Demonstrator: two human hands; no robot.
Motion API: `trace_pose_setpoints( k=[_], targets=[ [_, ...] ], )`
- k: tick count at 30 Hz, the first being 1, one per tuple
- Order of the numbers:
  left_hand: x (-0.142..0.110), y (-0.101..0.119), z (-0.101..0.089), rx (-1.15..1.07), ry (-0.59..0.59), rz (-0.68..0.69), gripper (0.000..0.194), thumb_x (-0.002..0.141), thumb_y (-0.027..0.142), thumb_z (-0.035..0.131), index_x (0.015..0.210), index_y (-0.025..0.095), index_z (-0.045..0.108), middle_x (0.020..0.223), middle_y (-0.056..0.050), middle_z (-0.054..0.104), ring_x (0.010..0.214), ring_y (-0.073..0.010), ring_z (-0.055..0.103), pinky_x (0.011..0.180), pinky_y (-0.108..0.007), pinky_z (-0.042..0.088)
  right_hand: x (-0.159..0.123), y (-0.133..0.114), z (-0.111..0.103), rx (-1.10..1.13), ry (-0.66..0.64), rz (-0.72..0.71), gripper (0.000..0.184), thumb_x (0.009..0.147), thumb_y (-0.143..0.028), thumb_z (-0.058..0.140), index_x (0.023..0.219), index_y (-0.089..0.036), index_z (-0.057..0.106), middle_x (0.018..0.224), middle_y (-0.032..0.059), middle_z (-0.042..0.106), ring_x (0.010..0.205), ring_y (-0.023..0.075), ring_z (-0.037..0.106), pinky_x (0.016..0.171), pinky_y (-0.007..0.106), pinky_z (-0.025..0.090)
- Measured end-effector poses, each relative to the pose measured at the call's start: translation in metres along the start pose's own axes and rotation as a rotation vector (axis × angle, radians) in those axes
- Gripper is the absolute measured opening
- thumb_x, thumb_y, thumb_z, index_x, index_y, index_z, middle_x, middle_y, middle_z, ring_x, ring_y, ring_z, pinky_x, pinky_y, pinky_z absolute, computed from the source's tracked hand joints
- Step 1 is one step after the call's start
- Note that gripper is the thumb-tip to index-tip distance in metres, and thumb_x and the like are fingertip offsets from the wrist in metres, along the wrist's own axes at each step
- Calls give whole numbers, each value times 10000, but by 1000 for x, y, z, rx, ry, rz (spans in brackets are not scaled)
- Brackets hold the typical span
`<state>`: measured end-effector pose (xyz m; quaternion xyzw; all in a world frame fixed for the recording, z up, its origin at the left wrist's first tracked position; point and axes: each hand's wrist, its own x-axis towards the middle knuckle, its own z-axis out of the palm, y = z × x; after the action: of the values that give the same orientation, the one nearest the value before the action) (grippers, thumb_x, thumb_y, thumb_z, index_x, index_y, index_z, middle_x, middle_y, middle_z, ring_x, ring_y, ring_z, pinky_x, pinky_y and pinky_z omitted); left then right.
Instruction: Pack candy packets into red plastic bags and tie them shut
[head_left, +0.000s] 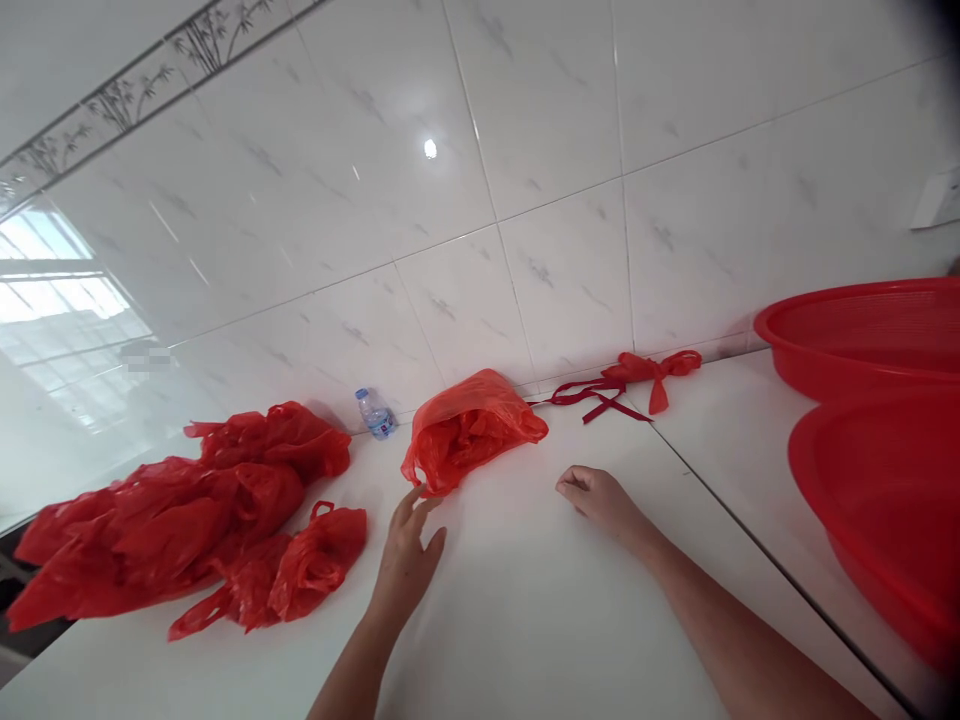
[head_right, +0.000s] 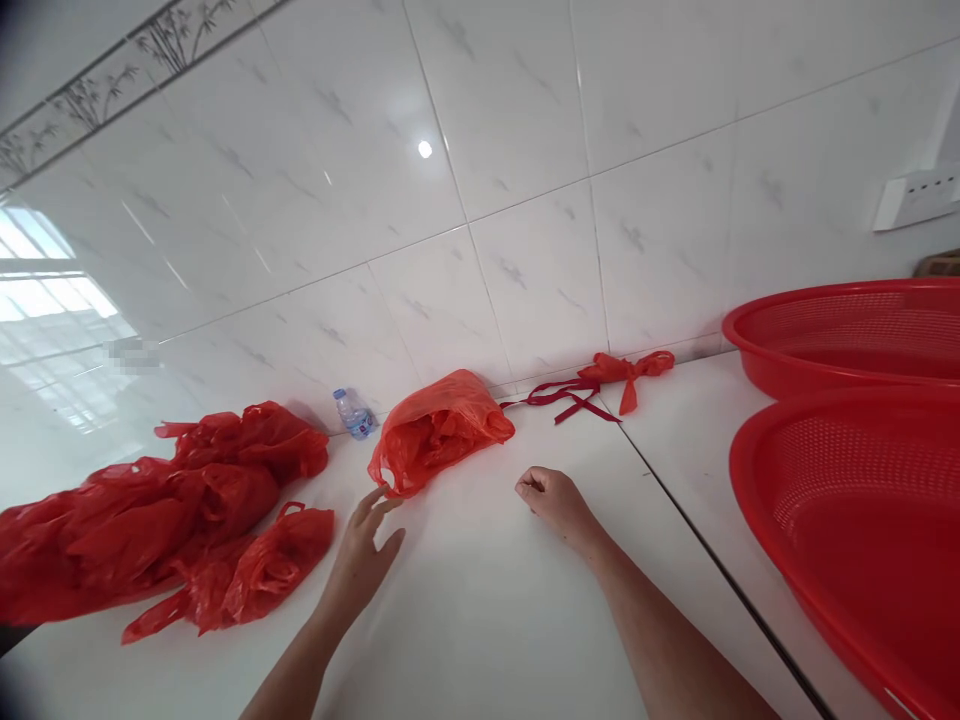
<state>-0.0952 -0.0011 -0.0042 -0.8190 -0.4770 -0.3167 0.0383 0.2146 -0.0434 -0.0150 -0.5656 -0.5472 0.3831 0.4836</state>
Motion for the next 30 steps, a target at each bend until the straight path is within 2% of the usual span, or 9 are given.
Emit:
trace_pose_setpoints(
  k=[4,7,11,15,18,21,24,27,30],
  targets=[
    [18,13,42,154,-33,35,371,821,209,503,1188,217,556,1429,-124,369,1331,-319,309,1010,-515,370,4,4,-2,11,-3,9,190,782,-368,488,726,-198,552,620,-47,465,570,97,439,544,219,352],
    [26,16,57,186,-78,-66,342,852,286,488,1168,187,574,1309,-149,500,1232,-334,431,928,-525,434,6,6,-1,-18,1,2,183,791,-358,480,730,-203,558,626,-43,489,583,104,475,557,221,371],
    [26,18,57,81,-119,33,273,859,250,490,1091,170,610,1111,-103,626,1050,-247,564,907,-440,473,7,5,9,-250,58,-3,158,806,-298,459,725,-220,571,634,-40,551,541,100,464,527,225,334],
    [20,35,50,-49,-93,241,239,860,188,494,1068,202,610,1075,-73,641,1014,-203,581,887,-370,488,3,0,29,-438,100,-149,148,834,-280,476,877,-234,611,759,-10,623,642,123,540,616,243,384],
    [14,54,47,-119,-116,352,248,880,151,456,1082,220,582,1065,-55,645,1008,-176,584,882,-334,485,-2,-4,44,-491,139,-307,352,816,-233,527,1167,-218,541,991,55,610,844,172,575,724,275,432],
    [9,67,45,-139,-104,399,274,886,111,420,1111,222,533,1036,-54,645,956,-160,597,820,-301,501,-5,-5,54,-546,93,-469,608,765,-152,565,1346,-230,404,1192,99,532,1012,214,536,827,322,439],
    [8,68,41,-55,121,463,291,851,89,478,1110,214,520,1090,-88,608,1001,-190,575,849,-339,485,-5,-3,59,-598,10,-558,428,793,-176,557,1212,-267,556,1307,95,466,1033,235,523,847,368,429],
    [14,62,37,114,362,388,356,811,143,565,1157,206,511,1271,-145,497,1175,-271,478,971,-455,398,-2,1,61,-642,-72,-555,184,829,-158,520,854,-234,686,1107,58,588,904,200,544,802,351,418],
    [24,54,36,242,326,266,411,813,265,591,1214,223,511,1419,-145,362,1327,-332,300,1051,-525,279,1,3,63,-653,-88,-548,166,826,-146,524,761,-207,664,866,34,613,823,174,530,773,326,400]
  ],
)
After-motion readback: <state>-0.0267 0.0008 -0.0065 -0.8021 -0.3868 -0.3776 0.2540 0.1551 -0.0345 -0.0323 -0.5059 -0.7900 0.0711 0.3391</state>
